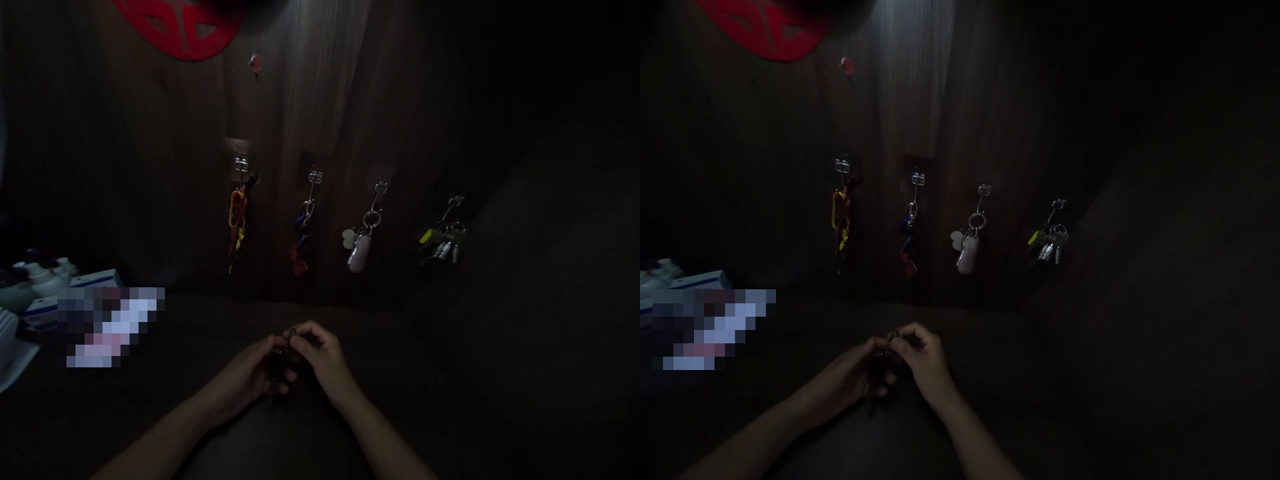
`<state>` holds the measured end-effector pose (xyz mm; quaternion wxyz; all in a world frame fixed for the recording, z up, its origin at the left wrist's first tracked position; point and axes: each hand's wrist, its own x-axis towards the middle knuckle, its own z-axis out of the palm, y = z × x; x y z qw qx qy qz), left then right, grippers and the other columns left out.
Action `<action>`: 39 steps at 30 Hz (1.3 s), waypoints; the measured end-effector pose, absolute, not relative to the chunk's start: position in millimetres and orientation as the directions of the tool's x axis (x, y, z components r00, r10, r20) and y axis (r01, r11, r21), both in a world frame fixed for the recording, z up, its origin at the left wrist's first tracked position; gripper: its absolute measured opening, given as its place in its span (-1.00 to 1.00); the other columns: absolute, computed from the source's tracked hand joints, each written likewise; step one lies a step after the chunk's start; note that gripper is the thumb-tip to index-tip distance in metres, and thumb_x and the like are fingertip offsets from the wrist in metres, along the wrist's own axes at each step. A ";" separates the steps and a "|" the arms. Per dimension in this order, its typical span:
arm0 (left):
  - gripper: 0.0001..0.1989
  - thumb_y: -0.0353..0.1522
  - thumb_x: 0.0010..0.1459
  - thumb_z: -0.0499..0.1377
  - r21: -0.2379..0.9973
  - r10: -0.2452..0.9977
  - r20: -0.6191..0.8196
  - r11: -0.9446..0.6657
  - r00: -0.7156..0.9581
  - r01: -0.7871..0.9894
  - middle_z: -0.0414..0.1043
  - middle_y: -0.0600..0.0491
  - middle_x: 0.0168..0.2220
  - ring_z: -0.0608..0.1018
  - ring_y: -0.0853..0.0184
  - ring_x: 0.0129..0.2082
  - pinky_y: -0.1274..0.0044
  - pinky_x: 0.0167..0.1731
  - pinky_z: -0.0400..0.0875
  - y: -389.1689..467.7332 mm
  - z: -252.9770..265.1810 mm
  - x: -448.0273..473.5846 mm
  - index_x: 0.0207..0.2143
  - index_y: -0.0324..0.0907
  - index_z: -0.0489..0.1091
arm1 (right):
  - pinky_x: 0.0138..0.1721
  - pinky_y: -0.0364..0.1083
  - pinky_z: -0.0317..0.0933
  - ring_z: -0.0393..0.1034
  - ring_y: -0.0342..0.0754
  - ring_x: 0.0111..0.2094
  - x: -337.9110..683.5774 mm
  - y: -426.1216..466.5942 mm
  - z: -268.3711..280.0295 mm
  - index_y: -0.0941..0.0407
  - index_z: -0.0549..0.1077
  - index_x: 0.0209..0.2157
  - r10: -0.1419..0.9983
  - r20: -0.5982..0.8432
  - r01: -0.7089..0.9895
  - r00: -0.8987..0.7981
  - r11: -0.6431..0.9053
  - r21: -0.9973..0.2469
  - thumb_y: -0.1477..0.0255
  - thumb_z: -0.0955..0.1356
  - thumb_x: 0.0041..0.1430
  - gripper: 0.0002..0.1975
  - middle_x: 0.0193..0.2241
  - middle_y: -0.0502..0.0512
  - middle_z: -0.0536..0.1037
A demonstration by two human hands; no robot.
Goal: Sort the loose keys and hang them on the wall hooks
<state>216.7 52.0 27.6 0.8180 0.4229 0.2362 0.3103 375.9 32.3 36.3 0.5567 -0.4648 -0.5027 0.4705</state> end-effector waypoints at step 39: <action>-0.80 -0.21 0.13 0.09 0.907 0.794 0.042 -0.285 0.606 0.311 0.52 0.13 -0.34 0.51 0.28 -0.29 0.55 -0.27 0.33 60.6 23.4 212.7 -0.25 -0.06 0.43 | -0.71 -0.27 0.18 0.32 -0.23 -0.66 456.8 85.9 181.0 0.12 0.33 -0.37 0.643 0.550 0.137 0.533 0.575 -0.806 0.28 0.36 0.03 -0.79 -0.54 -0.07 0.47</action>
